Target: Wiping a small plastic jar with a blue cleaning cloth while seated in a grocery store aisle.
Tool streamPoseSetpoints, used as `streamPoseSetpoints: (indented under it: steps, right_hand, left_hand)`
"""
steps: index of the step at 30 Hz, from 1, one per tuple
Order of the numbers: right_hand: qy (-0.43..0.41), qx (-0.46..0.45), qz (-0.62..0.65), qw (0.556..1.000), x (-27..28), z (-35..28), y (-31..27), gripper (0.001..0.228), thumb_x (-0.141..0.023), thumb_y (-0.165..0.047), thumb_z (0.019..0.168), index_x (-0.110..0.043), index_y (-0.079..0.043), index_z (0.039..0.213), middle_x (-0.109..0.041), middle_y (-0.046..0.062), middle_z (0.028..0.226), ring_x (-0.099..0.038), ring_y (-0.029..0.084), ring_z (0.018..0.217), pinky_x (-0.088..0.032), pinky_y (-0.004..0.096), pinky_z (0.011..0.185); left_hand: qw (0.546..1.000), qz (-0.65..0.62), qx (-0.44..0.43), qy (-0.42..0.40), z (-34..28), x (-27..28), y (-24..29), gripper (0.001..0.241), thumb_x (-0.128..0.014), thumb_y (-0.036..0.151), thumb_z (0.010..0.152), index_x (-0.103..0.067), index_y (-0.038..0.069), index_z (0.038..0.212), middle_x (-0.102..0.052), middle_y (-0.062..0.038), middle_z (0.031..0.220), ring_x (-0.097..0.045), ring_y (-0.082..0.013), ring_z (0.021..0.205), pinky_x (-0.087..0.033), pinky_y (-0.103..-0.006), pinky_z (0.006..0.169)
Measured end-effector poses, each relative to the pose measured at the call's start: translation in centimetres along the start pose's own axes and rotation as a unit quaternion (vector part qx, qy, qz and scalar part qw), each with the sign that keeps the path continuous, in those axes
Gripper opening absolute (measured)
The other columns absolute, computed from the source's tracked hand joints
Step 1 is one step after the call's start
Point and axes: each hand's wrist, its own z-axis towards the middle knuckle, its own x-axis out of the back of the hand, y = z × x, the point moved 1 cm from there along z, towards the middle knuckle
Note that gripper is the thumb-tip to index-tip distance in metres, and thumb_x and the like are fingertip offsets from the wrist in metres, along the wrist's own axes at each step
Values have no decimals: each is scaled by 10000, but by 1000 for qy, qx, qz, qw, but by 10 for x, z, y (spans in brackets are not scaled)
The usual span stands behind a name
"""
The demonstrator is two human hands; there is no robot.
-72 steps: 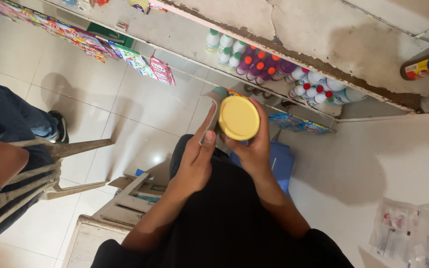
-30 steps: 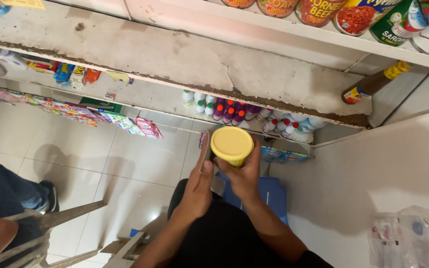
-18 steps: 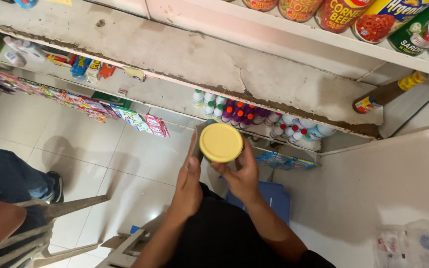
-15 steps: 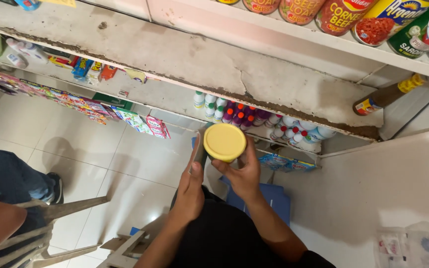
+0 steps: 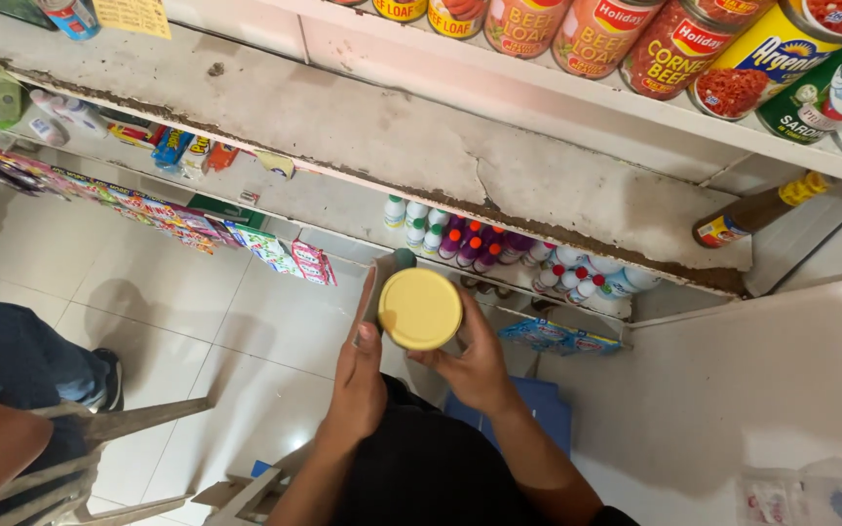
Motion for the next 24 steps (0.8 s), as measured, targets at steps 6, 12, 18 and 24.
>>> streamPoseSetpoints:
  steps: [6, 12, 18, 24]
  right_hand:
    - [53, 53, -1, 997, 3, 9, -11, 796, -905, -114, 684, -502, -6, 1362, -556, 103, 1273, -606, 243, 1172, -480, 372, 1056]
    - [-38, 51, -51, 997, 6, 2, -17, 906, -819, -93, 750, -348, -19, 1520, -416, 147, 1477, -479, 303, 1375, -419, 406, 1141]
    - [-72, 69, -15, 995, 11, 3, 8, 902, -870, -129, 789, -373, -6, 1531, -404, 185, 1507, -285, 382, 1488, -249, 567, 1193]
    - [59, -24, 41, 997, 1, -3, 16, 863, -1035, -151, 557, -634, -72, 1316, -680, 124, 1200, -582, 185, 1144, -482, 410, 979]
  left_hand:
    - [999, -9, 5, -37, 3, -4, 8, 716, -202, 460, 1055, -247, -56, 1549, -252, -212, 1661, -227, -358, 1550, -161, -442, 1236]
    - [998, -42, 36, -28, 7, -3, -4, 730, -235, 475, 1048, -208, -42, 1563, -295, -244, 1634, -298, -360, 1513, -220, -445, 1220]
    - [998, -58, -1, -7, 7, 2, -21, 645, -268, 392, 1086, -278, -28, 1575, -352, -276, 1593, -284, -397, 1487, -205, -551, 1210]
    - [998, -55, -6, -38, 9, -1, -4, 678, -262, 412, 1080, -230, -39, 1584, -294, -307, 1611, -221, -433, 1504, -179, -564, 1212]
